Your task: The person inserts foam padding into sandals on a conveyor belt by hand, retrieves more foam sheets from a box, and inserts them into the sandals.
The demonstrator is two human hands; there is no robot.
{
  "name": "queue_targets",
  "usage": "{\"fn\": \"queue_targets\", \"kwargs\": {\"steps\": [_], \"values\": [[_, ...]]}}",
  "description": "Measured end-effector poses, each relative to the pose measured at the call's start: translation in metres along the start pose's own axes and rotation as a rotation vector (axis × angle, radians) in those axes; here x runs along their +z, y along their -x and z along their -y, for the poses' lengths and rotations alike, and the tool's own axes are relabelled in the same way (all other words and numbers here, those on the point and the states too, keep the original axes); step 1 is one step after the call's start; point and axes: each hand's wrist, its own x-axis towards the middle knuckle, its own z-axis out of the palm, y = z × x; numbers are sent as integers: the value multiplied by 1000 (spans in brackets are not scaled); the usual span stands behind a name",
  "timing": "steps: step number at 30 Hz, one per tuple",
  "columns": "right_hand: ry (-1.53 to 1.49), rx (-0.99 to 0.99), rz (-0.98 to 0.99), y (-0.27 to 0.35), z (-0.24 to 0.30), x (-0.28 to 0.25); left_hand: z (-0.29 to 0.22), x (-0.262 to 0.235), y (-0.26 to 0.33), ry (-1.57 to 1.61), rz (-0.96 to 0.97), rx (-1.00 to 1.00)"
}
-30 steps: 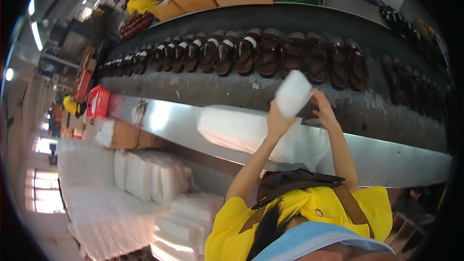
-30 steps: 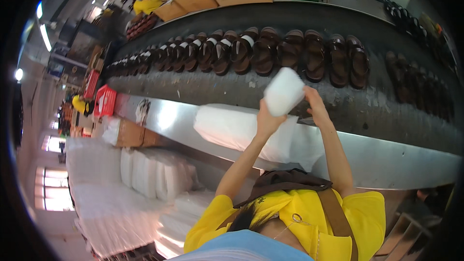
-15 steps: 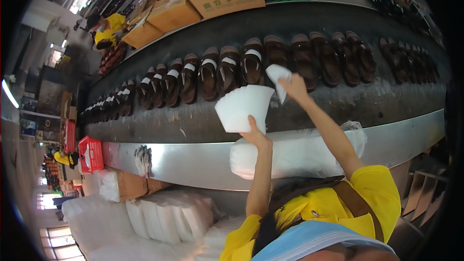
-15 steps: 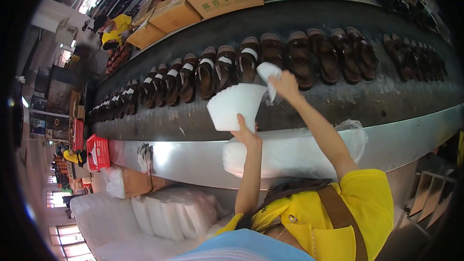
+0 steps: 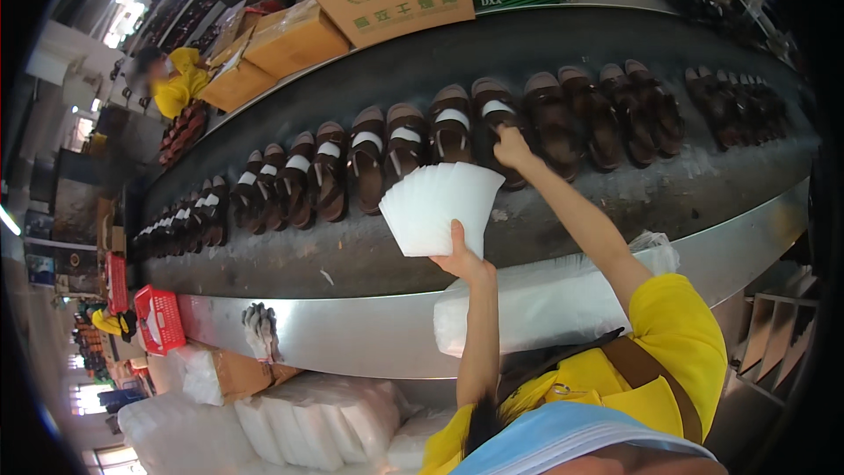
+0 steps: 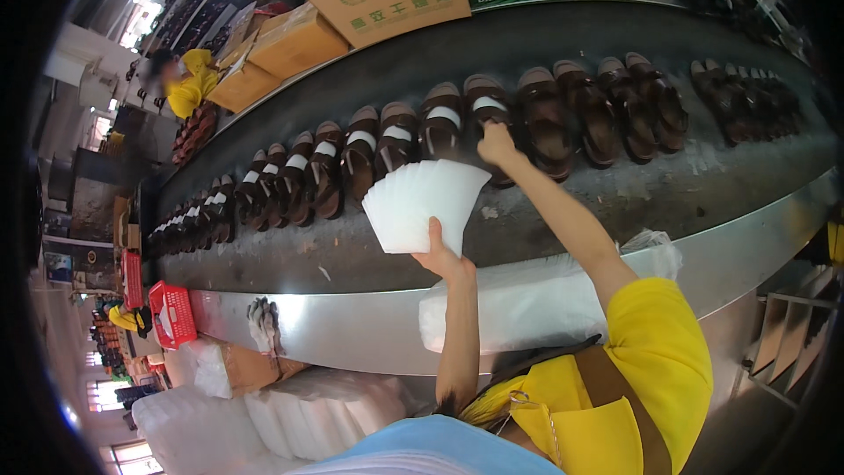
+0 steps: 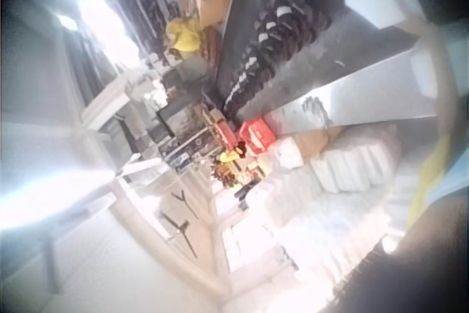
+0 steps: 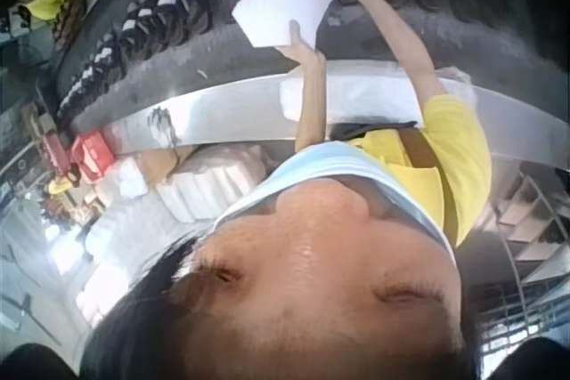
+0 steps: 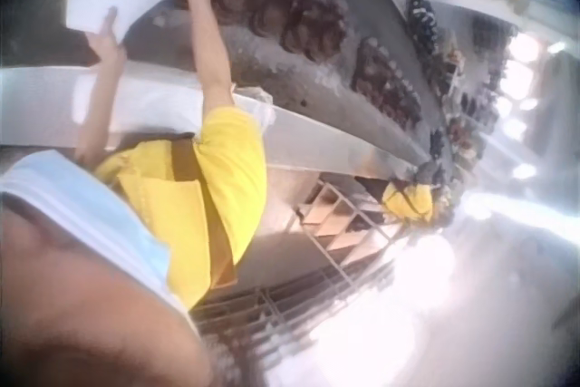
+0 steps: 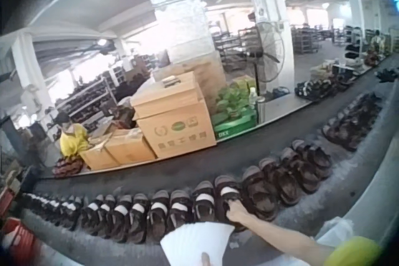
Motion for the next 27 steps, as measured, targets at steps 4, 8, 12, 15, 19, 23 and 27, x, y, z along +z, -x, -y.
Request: {"fn": "queue_targets", "kwargs": {"steps": [4, 8, 12, 15, 19, 23, 27], "values": [[-580, -223, -80, 121, 6, -53, 24, 23, 13, 134, 94, -119], [-772, -9, 111, 157, -14, -88, 55, 45, 47, 21, 138, -125], [-423, 164, -62, 96, -92, -126, 65, 43, 51, -59, 41, -103], [240, 167, -220, 67, -88, -113, 53, 40, 42, -54, -1, -84], [462, -13, -174, 26, -86, -70, 40, 44, 45, -6, -1, -74], [234, 228, -34, -6, -92, -57, 37, 44, 51, 0, 14, -49], [42, 327, -31, -3, -97, -67, 43, 42, 58, -27, 47, -80]]}}
